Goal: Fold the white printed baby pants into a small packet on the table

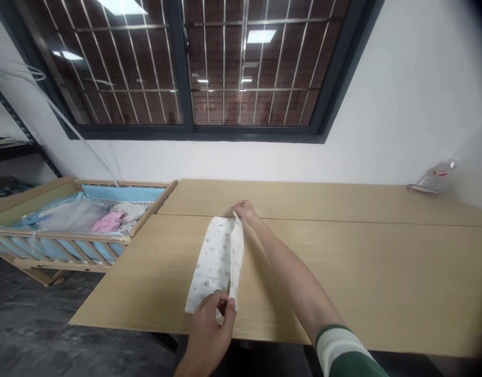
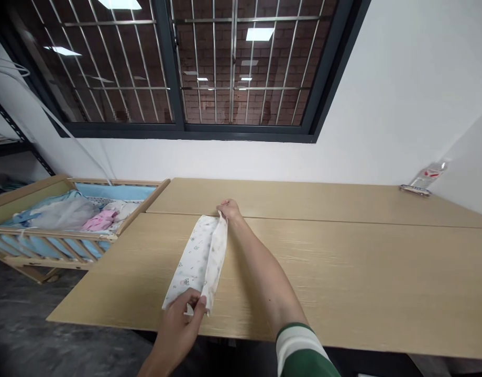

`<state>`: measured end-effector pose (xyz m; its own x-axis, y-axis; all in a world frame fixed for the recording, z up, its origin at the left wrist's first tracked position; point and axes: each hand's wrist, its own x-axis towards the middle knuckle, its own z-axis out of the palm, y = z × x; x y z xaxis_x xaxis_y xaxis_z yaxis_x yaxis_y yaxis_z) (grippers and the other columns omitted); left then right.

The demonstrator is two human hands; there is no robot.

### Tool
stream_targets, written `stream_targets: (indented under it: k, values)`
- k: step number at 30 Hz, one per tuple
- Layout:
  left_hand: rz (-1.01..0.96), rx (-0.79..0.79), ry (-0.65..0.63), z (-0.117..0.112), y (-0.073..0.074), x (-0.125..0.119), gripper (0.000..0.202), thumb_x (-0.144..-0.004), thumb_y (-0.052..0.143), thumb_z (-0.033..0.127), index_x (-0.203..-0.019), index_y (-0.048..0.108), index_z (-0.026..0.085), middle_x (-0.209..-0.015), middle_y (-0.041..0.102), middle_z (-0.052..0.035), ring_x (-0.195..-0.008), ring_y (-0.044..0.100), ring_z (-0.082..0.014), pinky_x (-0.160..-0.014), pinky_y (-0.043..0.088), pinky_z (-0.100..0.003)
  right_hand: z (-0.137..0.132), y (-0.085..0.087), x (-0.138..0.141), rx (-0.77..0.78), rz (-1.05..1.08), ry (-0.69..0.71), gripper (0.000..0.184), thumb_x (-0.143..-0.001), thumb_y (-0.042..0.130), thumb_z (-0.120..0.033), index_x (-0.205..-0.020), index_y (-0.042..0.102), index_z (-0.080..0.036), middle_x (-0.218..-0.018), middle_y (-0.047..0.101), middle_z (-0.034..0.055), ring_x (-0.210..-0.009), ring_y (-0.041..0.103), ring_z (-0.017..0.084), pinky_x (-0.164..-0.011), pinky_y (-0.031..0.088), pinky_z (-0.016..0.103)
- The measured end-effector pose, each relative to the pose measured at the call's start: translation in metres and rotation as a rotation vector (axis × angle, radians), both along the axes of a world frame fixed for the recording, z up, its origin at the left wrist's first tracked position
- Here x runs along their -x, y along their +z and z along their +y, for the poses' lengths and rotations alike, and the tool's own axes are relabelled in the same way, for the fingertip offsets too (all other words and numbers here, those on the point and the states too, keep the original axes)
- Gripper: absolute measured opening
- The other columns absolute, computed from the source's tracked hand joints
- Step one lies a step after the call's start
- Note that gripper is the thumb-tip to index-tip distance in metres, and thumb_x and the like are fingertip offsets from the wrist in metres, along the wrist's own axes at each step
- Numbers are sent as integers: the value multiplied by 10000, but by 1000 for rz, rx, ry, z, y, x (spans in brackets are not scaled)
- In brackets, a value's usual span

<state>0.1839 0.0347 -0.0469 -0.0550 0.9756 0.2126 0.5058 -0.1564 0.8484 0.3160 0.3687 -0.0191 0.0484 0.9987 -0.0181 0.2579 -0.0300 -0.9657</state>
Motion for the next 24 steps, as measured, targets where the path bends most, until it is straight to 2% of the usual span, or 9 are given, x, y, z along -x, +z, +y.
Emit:
stream_targets:
  k: [4, 9, 14, 19, 21, 24]
  values:
    - [99, -48, 83, -3, -11, 35, 350, -982, 456, 426, -711, 556, 228, -617, 585, 26, -608, 560, -144, -605, 390, -239, 3, -14, 39, -9, -48, -23, 268, -744, 729, -158, -858, 495, -219, -604, 549, -74, -492, 522, 100, -471, 401, 198]
    - [201, 5, 151, -4, -30, 68, 370, -984, 449, 455, -704, 547, 233, -560, 546, 41, -534, 530, -139, -563, 342, -249, 8, -37, 72, -36, -176, -66, 251, -697, 706, -124, -823, 512, -221, -700, 581, -50, -618, 566, 114, -553, 408, 199]
    - [302, 93, 229, -8, -37, 81, 342, -980, 432, 420, -707, 530, 237, -600, 597, 21, -600, 608, -172, -596, 342, -269, 10, -54, 90, -64, -299, -65, 180, -713, 649, -125, -832, 549, -218, -790, 615, -23, -724, 579, 135, -637, 420, 218]
    - [554, 178, 273, -6, -42, 90, 255, -960, 467, 311, -729, 547, 240, -666, 670, -3, -681, 674, -228, -602, 343, -296, 6, -61, 99, -66, -396, -32, 171, -742, 632, -118, -863, 565, -219, -810, 647, 4, -750, 598, 165, -674, 427, 249]
    - [658, 146, 291, -5, -46, 92, 226, -947, 491, 290, -737, 558, 240, -685, 680, -14, -712, 685, -257, -621, 382, -318, 4, -60, 101, -68, -428, -16, 160, -760, 637, -125, -862, 560, -221, -812, 650, 13, -773, 607, 180, -689, 431, 260]
    - [761, -74, 349, -7, -50, 91, 162, -947, 506, 298, -858, 619, 222, -828, 711, -62, -813, 680, -293, -730, 466, -389, -1, -55, 102, -99, -462, 19, 106, -819, 610, -150, -880, 557, -218, -866, 659, 35, -834, 619, 192, -725, 447, 272]
